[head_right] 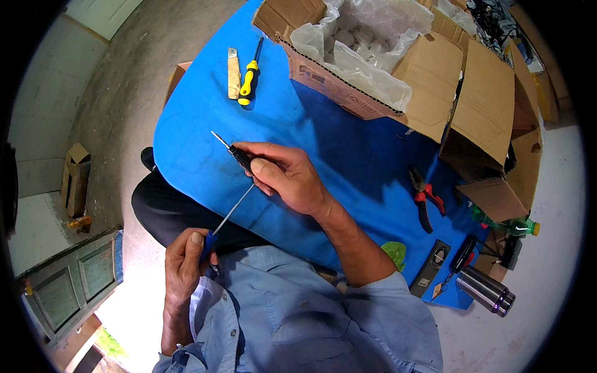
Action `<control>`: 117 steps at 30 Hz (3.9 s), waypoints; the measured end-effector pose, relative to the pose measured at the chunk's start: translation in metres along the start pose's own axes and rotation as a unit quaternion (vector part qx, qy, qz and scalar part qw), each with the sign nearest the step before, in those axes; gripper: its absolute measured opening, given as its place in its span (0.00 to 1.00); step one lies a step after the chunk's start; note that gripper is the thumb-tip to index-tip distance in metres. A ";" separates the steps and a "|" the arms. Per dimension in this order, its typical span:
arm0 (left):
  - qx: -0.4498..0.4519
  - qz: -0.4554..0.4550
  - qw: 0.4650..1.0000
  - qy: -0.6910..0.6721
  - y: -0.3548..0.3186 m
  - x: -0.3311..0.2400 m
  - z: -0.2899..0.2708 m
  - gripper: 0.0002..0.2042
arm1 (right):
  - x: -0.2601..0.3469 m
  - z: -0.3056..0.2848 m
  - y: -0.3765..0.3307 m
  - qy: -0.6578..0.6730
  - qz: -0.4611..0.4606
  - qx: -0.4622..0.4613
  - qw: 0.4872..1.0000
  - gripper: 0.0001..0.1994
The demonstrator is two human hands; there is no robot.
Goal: The person sits on the floor and assembles screws into a screwdriver holder. They pick screws from a cardboard box, insert them into the holder, and use a screwdriver to tighten them. The person repeats this process for multiple screws.
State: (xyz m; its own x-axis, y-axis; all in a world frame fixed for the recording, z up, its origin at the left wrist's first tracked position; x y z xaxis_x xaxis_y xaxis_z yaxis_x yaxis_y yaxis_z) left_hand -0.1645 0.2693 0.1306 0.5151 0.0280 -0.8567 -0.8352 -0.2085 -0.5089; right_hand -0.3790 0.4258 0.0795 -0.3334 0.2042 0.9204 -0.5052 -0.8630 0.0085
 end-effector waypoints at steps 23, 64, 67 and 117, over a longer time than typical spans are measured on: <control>-0.121 0.175 0.976 -0.038 0.060 -0.033 0.045 0.07 | 0.011 0.013 -0.003 0.180 0.057 -0.089 0.978 0.22; -0.140 0.252 0.952 0.103 0.097 -0.173 0.031 0.08 | 0.004 -0.005 -0.006 -0.004 -0.028 -0.146 0.989 0.20; -0.102 0.255 0.949 0.157 0.109 -0.227 0.049 0.06 | -0.001 -0.009 -0.003 0.020 -0.019 -0.157 0.987 0.21; -0.129 0.123 0.970 0.166 0.002 -0.042 0.010 0.15 | 0.003 -0.006 -0.008 0.287 0.048 0.014 0.957 0.21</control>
State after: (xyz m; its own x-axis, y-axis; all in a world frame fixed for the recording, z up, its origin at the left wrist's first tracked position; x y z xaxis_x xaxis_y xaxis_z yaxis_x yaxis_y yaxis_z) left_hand -0.1897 0.2771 0.1643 0.3768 -0.3606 -0.8532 -0.8861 -0.4087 -0.2186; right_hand -0.3811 0.4358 0.0803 -0.7635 0.3369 0.5509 -0.4320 -0.9006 -0.0480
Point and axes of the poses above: each hand's wrist, its own y-axis towards the middle knuckle, its own z-axis out of the palm, x = y × z, the point moved 2 cm from there along y, towards the middle knuckle, and after that the axes turned 9 degrees about x, right-handed, at the moved point
